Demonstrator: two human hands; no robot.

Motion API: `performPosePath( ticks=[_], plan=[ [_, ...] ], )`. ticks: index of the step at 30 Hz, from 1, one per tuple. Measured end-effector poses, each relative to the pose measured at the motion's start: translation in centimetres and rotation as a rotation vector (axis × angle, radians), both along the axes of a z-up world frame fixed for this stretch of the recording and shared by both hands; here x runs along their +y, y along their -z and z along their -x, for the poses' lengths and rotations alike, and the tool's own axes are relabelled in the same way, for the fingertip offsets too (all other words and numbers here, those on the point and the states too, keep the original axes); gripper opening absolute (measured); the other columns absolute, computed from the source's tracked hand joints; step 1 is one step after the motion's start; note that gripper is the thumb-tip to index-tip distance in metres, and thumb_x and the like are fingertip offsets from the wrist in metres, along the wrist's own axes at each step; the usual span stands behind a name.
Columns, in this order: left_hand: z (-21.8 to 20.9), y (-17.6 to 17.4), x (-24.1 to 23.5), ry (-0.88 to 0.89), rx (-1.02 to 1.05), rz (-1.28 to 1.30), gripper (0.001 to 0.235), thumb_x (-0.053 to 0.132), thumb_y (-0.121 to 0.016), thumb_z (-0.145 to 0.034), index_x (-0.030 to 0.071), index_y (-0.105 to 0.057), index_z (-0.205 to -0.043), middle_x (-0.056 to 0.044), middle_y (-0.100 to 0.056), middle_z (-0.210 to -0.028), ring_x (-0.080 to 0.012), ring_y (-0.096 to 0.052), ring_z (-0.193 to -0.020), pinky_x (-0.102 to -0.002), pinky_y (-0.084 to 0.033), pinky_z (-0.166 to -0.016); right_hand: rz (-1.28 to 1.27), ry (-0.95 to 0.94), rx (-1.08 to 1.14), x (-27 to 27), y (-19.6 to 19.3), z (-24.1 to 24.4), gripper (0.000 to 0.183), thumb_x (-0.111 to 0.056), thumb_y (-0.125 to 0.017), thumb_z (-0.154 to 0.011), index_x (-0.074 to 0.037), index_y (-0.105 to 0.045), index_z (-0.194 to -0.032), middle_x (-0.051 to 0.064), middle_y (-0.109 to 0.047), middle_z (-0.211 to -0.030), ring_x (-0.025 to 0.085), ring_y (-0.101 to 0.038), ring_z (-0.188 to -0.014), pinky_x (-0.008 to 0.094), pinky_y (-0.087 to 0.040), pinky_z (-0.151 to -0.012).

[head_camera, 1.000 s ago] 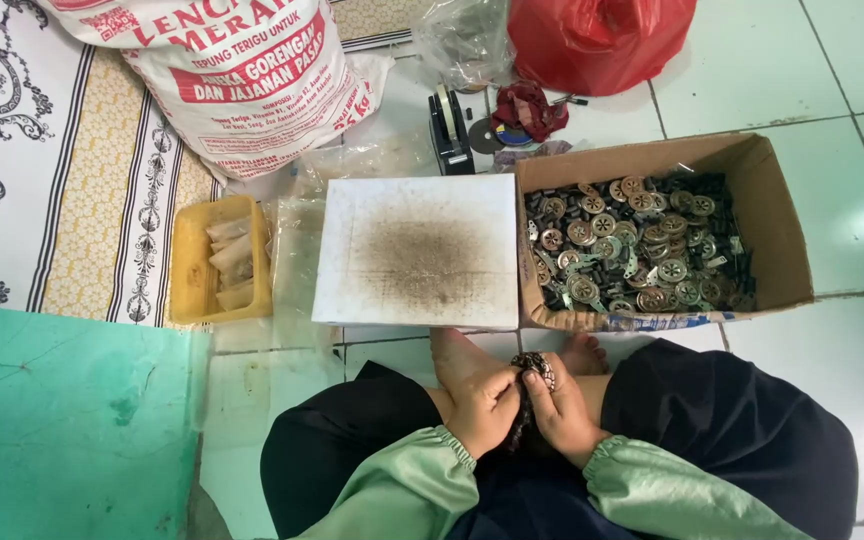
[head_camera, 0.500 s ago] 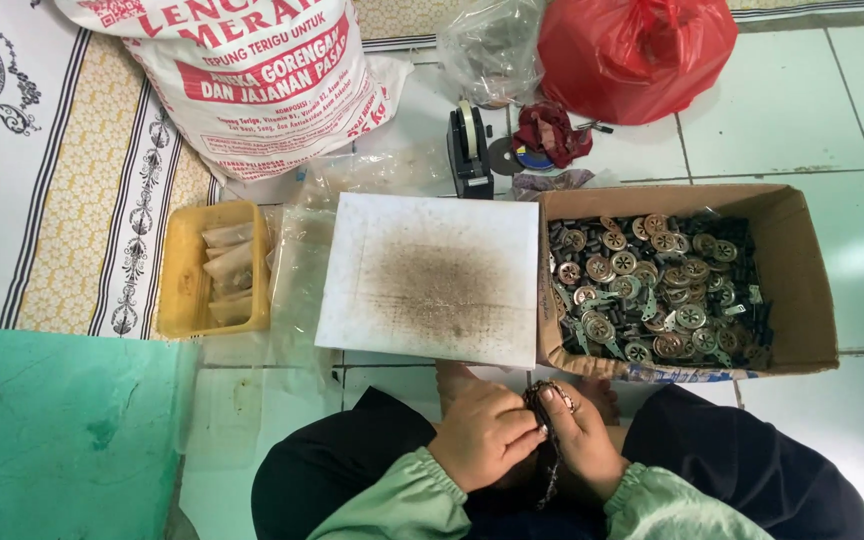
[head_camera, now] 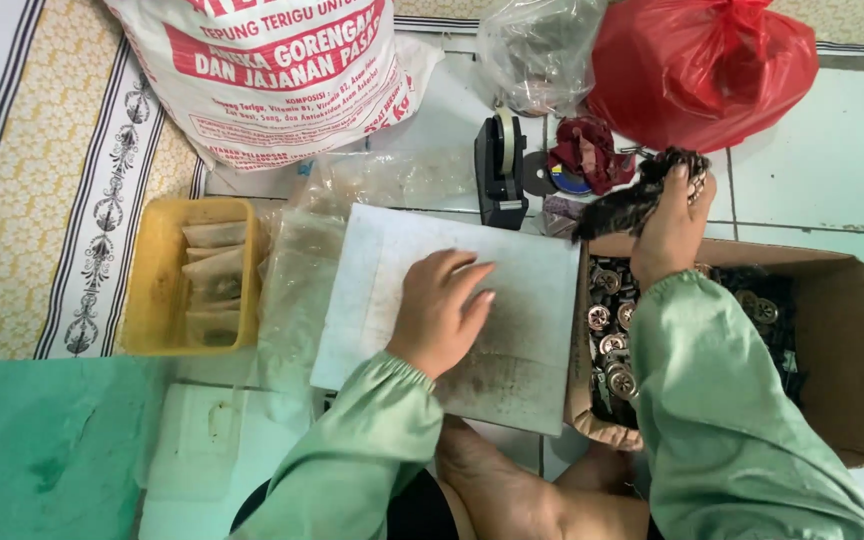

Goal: Packaging small metal gears and components into small plastic bags while sitting on the floor.

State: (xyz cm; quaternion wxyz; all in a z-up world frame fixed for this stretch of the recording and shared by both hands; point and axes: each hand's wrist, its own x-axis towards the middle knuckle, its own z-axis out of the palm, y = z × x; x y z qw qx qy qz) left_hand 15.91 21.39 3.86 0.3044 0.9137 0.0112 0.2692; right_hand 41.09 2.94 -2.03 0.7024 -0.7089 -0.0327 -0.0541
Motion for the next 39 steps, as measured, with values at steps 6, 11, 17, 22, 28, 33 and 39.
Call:
performPosePath(
  ticks=[6,11,17,22,28,33,39],
  plan=[
    [-11.4,4.6,0.3,0.059,0.248,-0.035,0.042,0.036,-0.066,-0.096,0.019,-0.062,-0.134,-0.013,-0.061,-0.126,-0.0354,-0.060,-0.126,-0.054,-0.044,-0.104,0.387,-0.281,-0.136,1.0,3.2,-6.5,0.050,-0.015,-0.054,-0.111,0.002,-0.034,-0.154,0.015,-0.057,-0.117,0.015,-0.060,-0.078,0.027,-0.054,-0.067],
    [-4.4,1.3,4.0,-0.054,0.375,-0.016,0.044,0.030,-0.068,-0.096,0.011,-0.061,-0.136,-0.020,-0.059,-0.129,-0.0416,-0.056,-0.128,-0.056,-0.039,-0.107,0.831,-0.304,0.099,-1.1,5.5,-7.0,0.056,-0.043,-0.069,-0.102,-0.017,-0.055,-0.151,0.014,-0.035,-0.156,0.039,-0.055,-0.131,0.051,-0.050,-0.107],
    [9.6,3.6,4.4,-0.383,0.371,0.162,0.059,0.016,-0.069,-0.095,0.004,-0.046,-0.148,-0.032,-0.045,-0.140,-0.0521,-0.040,-0.138,-0.063,-0.031,-0.111,0.794,-0.439,-0.483,-5.3,0.8,9.8,0.032,-0.020,-0.076,-0.091,-0.018,-0.072,-0.123,0.011,-0.064,-0.128,0.037,-0.059,-0.118,0.050,-0.045,-0.104],
    [15.4,8.3,3.9,-0.457,0.316,0.204,0.061,0.017,-0.068,-0.090,-0.003,-0.046,-0.143,-0.024,-0.050,-0.144,-0.0381,-0.051,-0.130,-0.045,-0.042,-0.109,1.141,-0.763,-0.520,-9.7,0.9,21.2,0.059,-0.050,-0.073,-0.082,-0.018,-0.065,-0.131,0.010,-0.054,-0.143,0.031,-0.042,-0.141,0.066,-0.016,-0.120],
    [16.4,7.4,3.6,-0.572,0.447,0.574,0.064,0.034,-0.070,-0.096,0.007,-0.047,-0.149,-0.023,-0.045,-0.148,-0.0408,-0.045,-0.142,-0.051,-0.037,-0.119,1.410,-0.517,-0.650,-10.2,3.2,25.4,0.073,-0.060,-0.075,-0.073,-0.034,-0.058,-0.139,0.001,-0.052,-0.152,0.025,-0.045,-0.143,0.065,-0.020,-0.123],
    [18.3,8.3,2.2,-0.528,0.491,0.529,0.069,0.044,-0.073,-0.093,0.012,-0.050,-0.150,-0.020,-0.043,-0.152,-0.0396,-0.043,-0.146,-0.047,-0.040,-0.118,1.435,-0.535,-0.492,-11.1,3.4,26.1,0.068,-0.059,-0.069,-0.082,-0.036,-0.053,-0.144,0.000,-0.045,-0.159,0.027,-0.042,-0.146,0.059,-0.025,-0.123],
    [19.1,7.6,0.0,-0.488,0.692,0.332,0.073,0.049,-0.071,-0.092,0.015,-0.048,-0.153,-0.022,-0.026,-0.164,-0.0384,-0.030,-0.153,-0.045,-0.040,-0.118,1.491,-0.552,-0.510,-11.9,3.8,27.6,0.069,-0.053,-0.064,-0.089,-0.031,-0.045,-0.152,0.005,-0.041,-0.161,0.029,-0.040,-0.147,0.059,-0.026,-0.122]
  ],
)
